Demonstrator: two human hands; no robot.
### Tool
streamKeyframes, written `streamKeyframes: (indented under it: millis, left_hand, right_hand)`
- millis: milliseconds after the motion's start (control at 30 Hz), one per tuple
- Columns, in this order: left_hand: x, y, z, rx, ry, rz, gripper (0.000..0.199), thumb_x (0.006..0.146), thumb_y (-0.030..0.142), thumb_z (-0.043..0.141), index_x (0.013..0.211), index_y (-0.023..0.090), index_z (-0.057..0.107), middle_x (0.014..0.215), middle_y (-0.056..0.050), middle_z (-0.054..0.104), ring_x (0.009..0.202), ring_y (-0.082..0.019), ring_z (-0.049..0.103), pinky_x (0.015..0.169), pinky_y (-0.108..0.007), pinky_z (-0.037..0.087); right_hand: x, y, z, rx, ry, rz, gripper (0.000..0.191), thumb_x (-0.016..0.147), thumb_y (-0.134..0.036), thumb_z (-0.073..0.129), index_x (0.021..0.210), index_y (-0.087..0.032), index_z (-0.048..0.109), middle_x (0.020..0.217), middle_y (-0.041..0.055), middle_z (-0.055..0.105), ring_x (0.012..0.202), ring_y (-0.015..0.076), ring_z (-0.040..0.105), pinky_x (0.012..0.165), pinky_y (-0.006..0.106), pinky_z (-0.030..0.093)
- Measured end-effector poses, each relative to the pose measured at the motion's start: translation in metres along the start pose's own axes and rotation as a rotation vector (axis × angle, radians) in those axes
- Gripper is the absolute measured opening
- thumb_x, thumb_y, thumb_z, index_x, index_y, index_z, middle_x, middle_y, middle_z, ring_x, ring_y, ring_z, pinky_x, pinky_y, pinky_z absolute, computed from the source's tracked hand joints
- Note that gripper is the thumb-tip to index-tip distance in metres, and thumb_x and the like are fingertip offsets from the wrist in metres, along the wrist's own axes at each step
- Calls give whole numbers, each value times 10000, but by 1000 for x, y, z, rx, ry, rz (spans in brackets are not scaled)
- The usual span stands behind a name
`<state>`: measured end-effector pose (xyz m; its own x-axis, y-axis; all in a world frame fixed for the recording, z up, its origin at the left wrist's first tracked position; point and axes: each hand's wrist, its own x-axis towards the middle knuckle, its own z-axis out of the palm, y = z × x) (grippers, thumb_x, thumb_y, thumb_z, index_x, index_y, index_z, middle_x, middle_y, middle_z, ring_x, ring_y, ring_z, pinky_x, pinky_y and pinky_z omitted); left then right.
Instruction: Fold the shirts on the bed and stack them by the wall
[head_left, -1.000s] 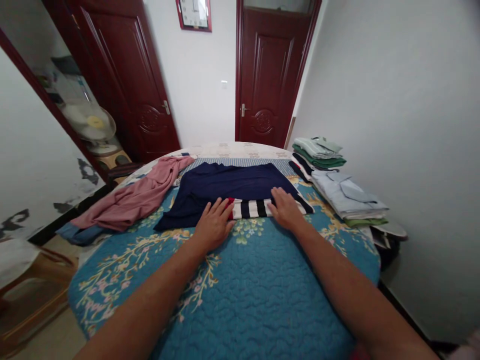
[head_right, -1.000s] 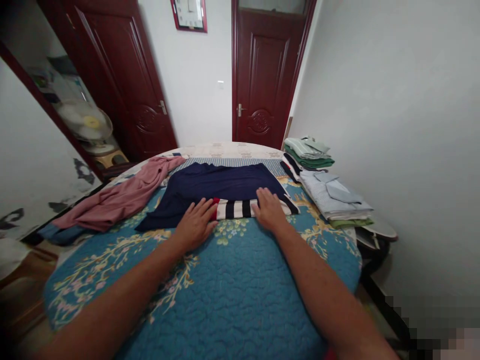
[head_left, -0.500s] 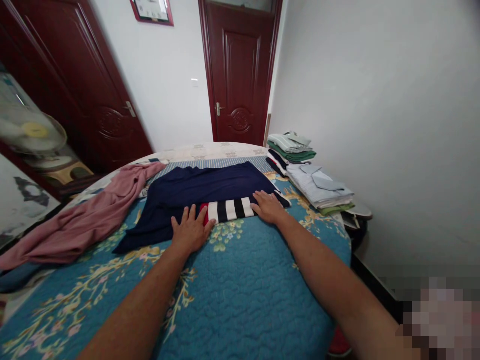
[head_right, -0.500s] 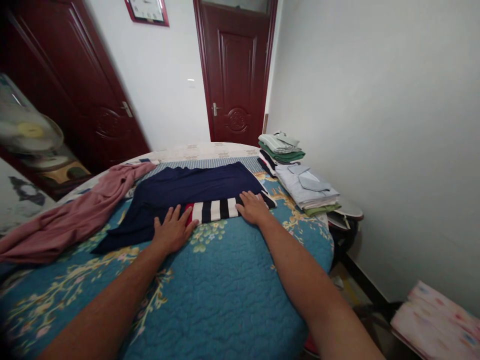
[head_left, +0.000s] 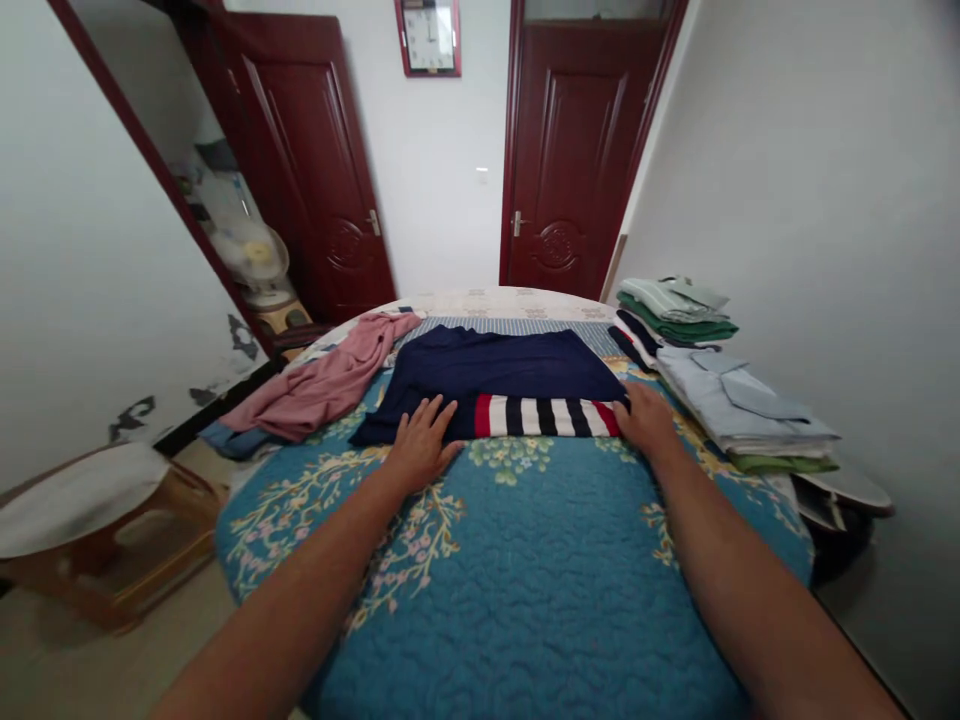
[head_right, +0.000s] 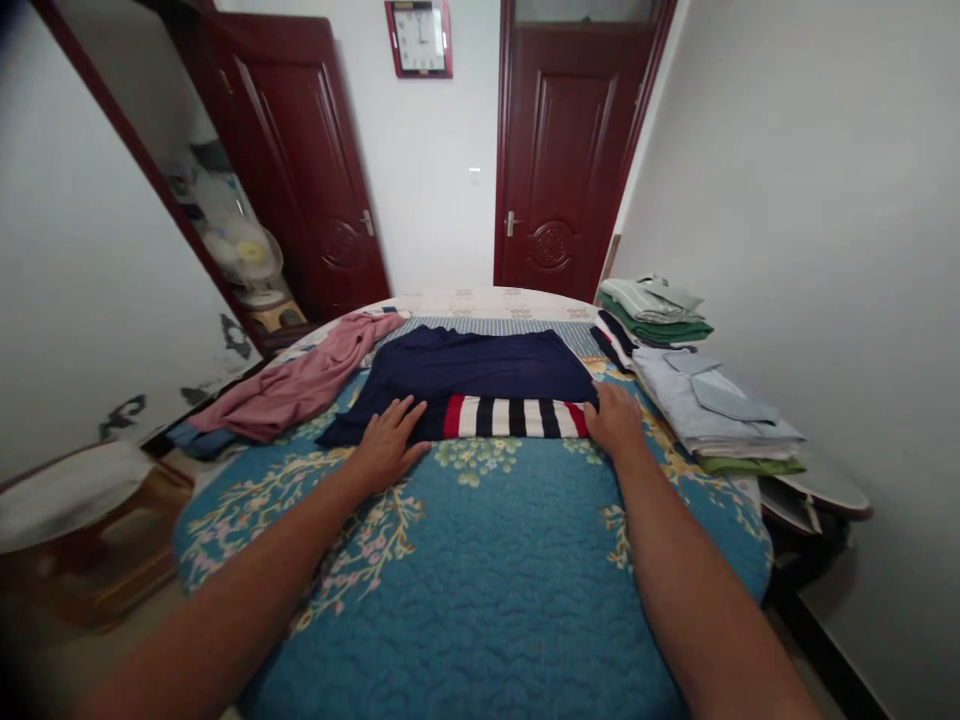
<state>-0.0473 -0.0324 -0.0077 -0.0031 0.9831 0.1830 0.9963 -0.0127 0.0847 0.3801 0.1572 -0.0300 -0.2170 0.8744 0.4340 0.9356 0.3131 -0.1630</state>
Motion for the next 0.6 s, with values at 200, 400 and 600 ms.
streamKeyframes:
  millis: [200, 400, 600]
  left_hand:
    - [-46, -61, -21, 77, 43, 25, 499, 1038, 314, 468, 1472, 172, 670, 1507, -176, 663, 1372, -332, 628, 1225, -542, 417]
    - [-54, -86, -28, 89, 32, -16, 430, 1000, 274, 485, 1316, 243, 775, 1393, -133, 751, 1308, -346, 669, 1237, -589, 352]
    - [-43, -89, -25, 112, 43, -11, 435, 965, 233, 498, 1304, 258, 769, 1413, -136, 742, 1315, -366, 661, 1194, -591, 382]
  right_hand:
    - [-24, 7, -37, -95, -203, -199, 455, 917, -193, 560, 1327, -149, 755, 1362, 155, 732, 1288, 310, 620, 1207, 430, 392]
    - [-41, -9, -53, -234, -279, -105, 446, 946, -119, 532, 1314, -157, 781, 1298, 173, 754, 1269, 306, 642, 1170, 421, 427]
    - [-37, -22, -48, -281, -306, 4, 442, 1046, -121, 418, 1274, -176, 793, 1215, 185, 767, 1174, 293, 719, 1010, 406, 532]
